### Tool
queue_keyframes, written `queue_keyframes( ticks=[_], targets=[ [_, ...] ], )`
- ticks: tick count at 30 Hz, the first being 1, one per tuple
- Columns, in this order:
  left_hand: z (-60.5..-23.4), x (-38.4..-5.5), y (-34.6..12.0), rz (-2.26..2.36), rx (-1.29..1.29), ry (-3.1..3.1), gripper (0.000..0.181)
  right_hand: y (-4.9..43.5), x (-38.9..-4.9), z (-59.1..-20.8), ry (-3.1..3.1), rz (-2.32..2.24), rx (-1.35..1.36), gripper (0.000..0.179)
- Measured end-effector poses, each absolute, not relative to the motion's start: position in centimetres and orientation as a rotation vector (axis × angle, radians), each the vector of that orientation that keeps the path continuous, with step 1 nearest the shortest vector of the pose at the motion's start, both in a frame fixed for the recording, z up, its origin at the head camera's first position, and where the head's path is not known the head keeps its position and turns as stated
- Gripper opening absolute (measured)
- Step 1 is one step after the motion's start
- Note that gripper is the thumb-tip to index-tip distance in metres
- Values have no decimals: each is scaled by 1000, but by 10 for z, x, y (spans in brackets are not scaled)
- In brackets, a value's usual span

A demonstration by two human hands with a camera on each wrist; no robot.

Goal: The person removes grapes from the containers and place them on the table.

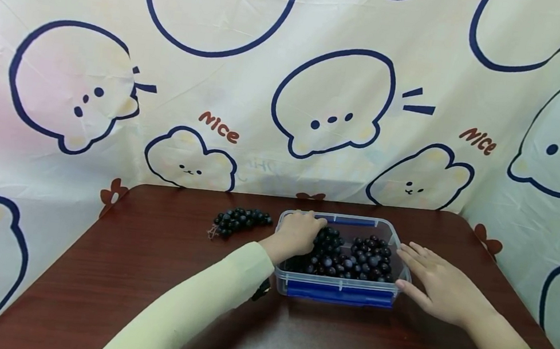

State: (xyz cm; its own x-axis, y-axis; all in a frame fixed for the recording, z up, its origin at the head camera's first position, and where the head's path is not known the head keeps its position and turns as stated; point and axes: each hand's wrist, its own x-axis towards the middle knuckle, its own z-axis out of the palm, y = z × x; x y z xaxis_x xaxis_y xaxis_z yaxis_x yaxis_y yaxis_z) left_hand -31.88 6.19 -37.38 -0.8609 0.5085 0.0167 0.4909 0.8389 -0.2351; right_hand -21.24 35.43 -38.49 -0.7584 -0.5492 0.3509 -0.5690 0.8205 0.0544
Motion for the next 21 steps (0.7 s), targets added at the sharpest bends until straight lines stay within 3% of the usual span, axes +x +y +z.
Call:
queue_keyframes(
  ticks=[21],
  targets=[
    [-366,-309,57,399,-874,-2600,41,355,-214,-388,-2648,87,845,60]
  ],
)
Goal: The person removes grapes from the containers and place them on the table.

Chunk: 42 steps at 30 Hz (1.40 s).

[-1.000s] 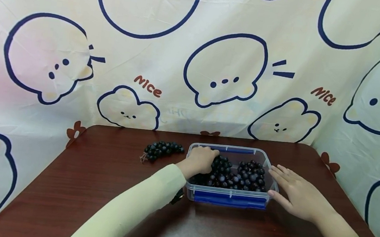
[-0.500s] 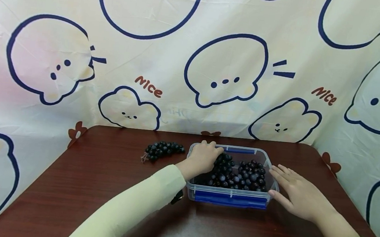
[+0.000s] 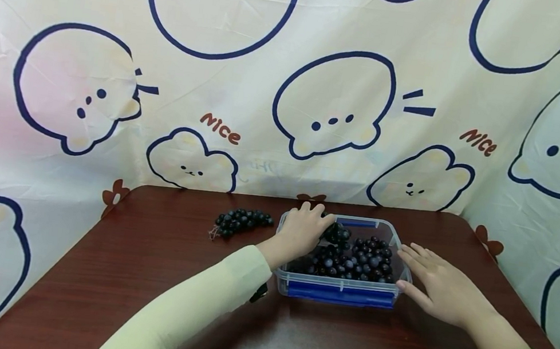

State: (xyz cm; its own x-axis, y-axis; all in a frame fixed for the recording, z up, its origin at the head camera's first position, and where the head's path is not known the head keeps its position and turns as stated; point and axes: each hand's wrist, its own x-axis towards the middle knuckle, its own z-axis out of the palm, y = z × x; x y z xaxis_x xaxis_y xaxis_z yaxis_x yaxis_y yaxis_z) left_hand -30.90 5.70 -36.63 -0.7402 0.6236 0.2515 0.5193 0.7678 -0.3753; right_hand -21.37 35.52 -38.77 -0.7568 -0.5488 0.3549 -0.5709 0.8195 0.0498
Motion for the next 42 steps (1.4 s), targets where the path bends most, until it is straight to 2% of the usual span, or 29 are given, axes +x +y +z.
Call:
queue_keyframes(
  ticks=[27,42],
  targets=[
    [-367,-306,41,243,-950,-2102,39,354,-213,-386,-2671,90,837,60],
    [-362,-304,34,170,-971,-2047,24,353,-212,-387,-2657,84,833,60]
  ],
)
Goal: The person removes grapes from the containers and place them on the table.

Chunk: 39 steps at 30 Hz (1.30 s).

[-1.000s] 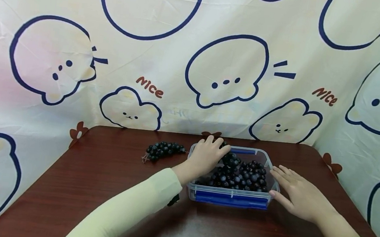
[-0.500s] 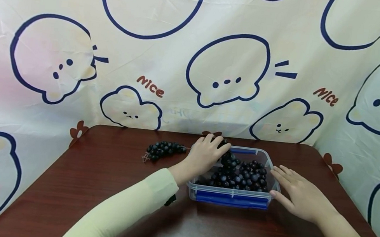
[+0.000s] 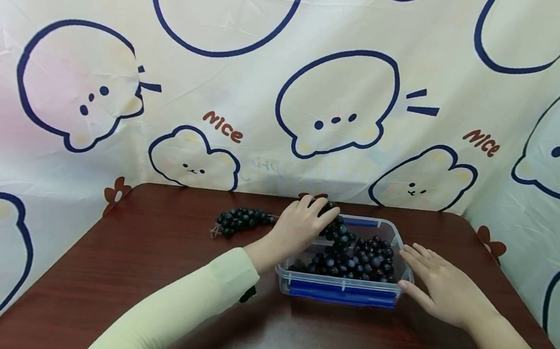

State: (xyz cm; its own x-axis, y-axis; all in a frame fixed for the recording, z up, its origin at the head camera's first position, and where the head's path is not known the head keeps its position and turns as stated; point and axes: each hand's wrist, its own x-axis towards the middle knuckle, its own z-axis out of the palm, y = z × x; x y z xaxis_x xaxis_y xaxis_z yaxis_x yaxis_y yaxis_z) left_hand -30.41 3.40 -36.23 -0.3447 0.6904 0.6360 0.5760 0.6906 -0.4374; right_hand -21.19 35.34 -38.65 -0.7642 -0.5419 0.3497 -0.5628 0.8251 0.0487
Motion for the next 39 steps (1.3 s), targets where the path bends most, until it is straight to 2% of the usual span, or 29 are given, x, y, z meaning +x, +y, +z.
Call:
queue_keyframes(
  ticks=[39],
  targets=[
    [-331,-305,4,121,-853,-1911,25,353,-211,-387,-2680,84,810,60]
  ],
)
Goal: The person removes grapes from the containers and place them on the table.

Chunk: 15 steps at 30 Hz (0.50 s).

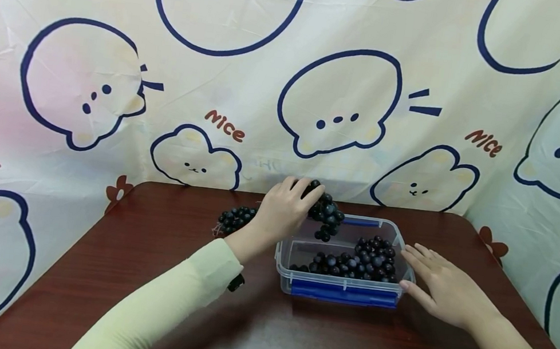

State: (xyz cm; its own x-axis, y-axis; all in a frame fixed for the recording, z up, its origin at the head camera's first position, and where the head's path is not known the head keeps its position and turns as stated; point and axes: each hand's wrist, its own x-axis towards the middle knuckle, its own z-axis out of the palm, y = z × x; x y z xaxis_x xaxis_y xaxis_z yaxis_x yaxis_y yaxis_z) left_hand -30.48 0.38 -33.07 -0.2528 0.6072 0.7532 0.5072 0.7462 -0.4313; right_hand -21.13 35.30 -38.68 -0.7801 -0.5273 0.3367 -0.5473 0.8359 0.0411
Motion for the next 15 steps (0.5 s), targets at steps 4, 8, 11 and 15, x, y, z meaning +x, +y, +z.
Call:
queue_keyframes(
  ticks=[4,8,11,15],
  targets=[
    [-325,-307,-4,100,-843,-1905,26,354,-211,-387,-2677,86,817,60],
    [-319,-309,-11,86,-816,-1901,26,354,-212,-388,-2676,82,818,61],
    [-315,-311,-17,76,-797,-1900,26,355,-212,-388,-2675,76,817,61],
    [-310,-313,-25,64,-779,-1903,26,355,-212,-388,-2676,77,817,61]
  ],
)
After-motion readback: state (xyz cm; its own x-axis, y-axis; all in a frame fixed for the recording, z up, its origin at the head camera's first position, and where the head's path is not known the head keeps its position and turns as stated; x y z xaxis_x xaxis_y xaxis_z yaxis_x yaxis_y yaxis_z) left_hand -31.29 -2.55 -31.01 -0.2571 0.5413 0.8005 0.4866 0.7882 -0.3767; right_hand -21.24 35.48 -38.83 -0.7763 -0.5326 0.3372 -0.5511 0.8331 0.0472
